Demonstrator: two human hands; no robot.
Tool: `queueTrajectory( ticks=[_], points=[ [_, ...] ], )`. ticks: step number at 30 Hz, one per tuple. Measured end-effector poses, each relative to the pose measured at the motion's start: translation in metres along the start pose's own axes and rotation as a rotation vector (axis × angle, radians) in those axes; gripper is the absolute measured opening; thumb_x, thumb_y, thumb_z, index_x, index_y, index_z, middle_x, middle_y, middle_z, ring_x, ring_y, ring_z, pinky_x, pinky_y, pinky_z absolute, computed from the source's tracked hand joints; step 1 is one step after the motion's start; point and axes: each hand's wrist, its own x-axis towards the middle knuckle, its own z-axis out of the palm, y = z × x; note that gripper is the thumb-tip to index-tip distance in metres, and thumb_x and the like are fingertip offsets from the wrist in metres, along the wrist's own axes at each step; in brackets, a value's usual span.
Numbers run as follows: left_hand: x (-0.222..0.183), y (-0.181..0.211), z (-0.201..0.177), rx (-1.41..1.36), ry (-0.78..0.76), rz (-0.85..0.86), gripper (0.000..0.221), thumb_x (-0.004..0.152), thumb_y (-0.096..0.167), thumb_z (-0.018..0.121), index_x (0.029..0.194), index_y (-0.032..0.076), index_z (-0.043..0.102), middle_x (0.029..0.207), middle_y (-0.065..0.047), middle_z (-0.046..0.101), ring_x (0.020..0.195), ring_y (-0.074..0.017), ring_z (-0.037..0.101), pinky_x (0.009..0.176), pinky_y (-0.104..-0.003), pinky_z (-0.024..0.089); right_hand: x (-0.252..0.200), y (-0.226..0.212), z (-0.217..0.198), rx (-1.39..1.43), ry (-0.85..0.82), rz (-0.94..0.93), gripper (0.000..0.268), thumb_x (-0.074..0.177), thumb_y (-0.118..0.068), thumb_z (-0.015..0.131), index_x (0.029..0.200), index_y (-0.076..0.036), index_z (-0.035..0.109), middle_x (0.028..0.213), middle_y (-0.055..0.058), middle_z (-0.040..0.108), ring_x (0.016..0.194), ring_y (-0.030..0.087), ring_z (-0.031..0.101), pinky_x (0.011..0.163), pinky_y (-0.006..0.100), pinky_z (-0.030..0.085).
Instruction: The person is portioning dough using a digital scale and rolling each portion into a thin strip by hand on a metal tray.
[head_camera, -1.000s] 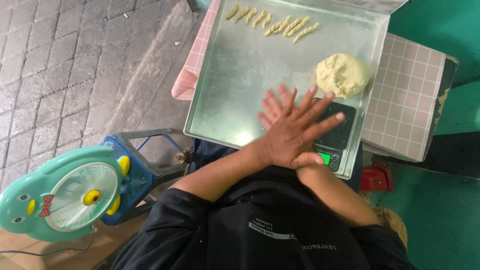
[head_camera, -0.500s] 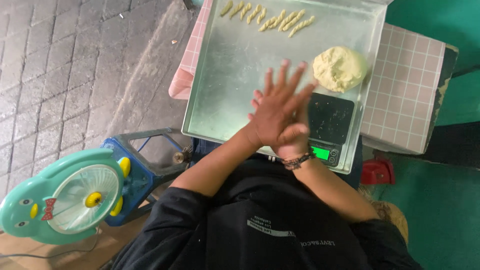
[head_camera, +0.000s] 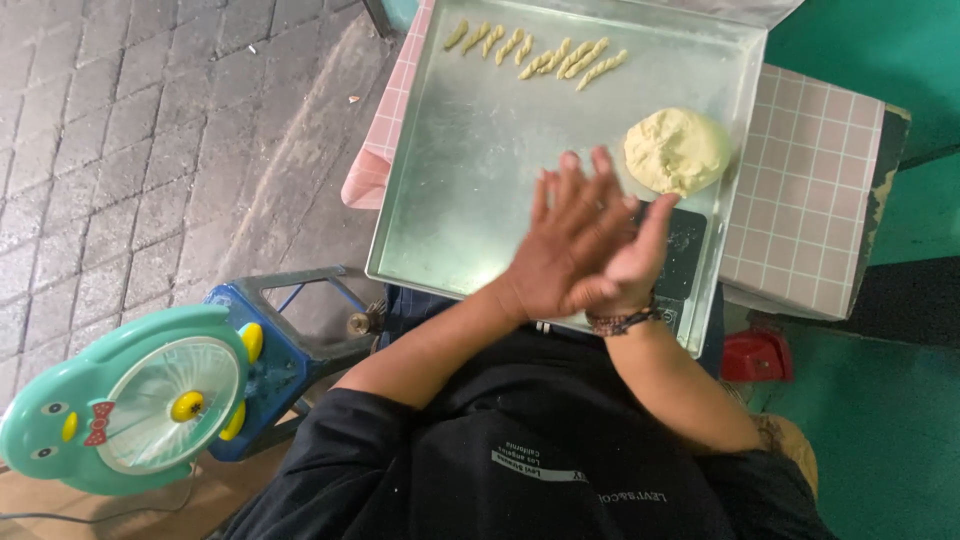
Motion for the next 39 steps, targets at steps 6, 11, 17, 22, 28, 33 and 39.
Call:
queueTrajectory(
  ticks=[6,11,17,22,28,33,39],
  points=[
    [0.016,0.023,-0.013,-0.053,-0.049,0.047,0.095,0.093,0.086,0.024,0.165,0.025,0.029,0.174,-0.016,0.018,0.163,-0.0497,0.002,0.133,-0.063,-0.007,-0.003,-0.003,0.035,0.091,0.331,0.256,0.088,0.092,-0.076,0.047,0.16,-0.023,0.026,0.166,0.012,0.022,0.151,0.036,0.023,0.129,0.056,0.017],
    [0.003,0.017,-0.01,-0.028,-0.004,-0.025,0.087,0.1,0.078,0.026,0.168,0.024,0.024,0.175,-0.016,0.012,0.162,-0.0462,-0.005,0.131,-0.062,-0.008,0.005,-0.009,0.038,0.227,0.436,0.16,0.089,0.09,-0.069,0.047,0.158,-0.014,0.031,0.162,0.016,0.034,0.143,0.035,0.046,0.126,0.053,0.028],
    [0.01,0.016,-0.011,-0.054,-0.047,-0.008,0.091,0.096,0.083,0.027,0.166,0.025,0.026,0.175,-0.015,0.014,0.164,-0.0455,0.0,0.133,-0.062,-0.006,0.001,-0.007,0.031,0.136,0.381,0.137,0.092,0.091,-0.074,0.037,0.163,-0.018,0.024,0.168,0.016,0.028,0.149,0.035,0.041,0.125,0.054,0.029],
    [0.001,0.006,-0.013,-0.012,-0.036,-0.102,0.085,0.101,0.076,0.03,0.168,0.023,0.024,0.175,-0.019,0.011,0.161,-0.0476,-0.006,0.13,-0.064,-0.008,0.003,0.0,0.031,0.122,0.437,0.153,0.094,0.089,-0.077,0.038,0.159,-0.014,0.039,0.161,0.017,0.044,0.146,0.036,0.046,0.126,0.05,0.031],
    [0.006,0.012,-0.005,-0.04,-0.132,0.0,0.1,0.087,0.087,0.03,0.164,0.024,0.03,0.172,-0.019,0.02,0.163,-0.0467,0.004,0.131,-0.064,-0.007,-0.003,0.0,0.011,-0.004,0.186,0.071,0.091,0.098,-0.078,0.03,0.166,-0.019,0.017,0.172,0.02,0.008,0.16,0.041,0.011,0.13,0.059,0.015],
    [-0.003,-0.01,-0.005,0.02,-0.047,-0.11,0.088,0.101,0.078,0.021,0.17,0.024,0.017,0.176,-0.016,0.001,0.16,-0.0474,-0.01,0.13,-0.064,-0.009,0.001,-0.001,0.029,0.063,0.296,0.128,0.087,0.096,-0.078,0.036,0.161,-0.02,0.036,0.169,0.016,0.028,0.155,0.035,0.032,0.129,0.047,0.025],
    [0.008,0.012,-0.009,-0.081,-0.149,-0.038,0.098,0.092,0.081,0.037,0.166,0.019,0.026,0.171,-0.021,0.022,0.161,-0.0446,0.02,0.131,-0.056,0.012,-0.008,0.019,-0.005,0.195,0.21,0.147,0.079,0.1,-0.072,0.027,0.166,-0.029,0.015,0.176,0.008,0.005,0.162,0.035,0.011,0.128,0.062,0.014]
  ],
)
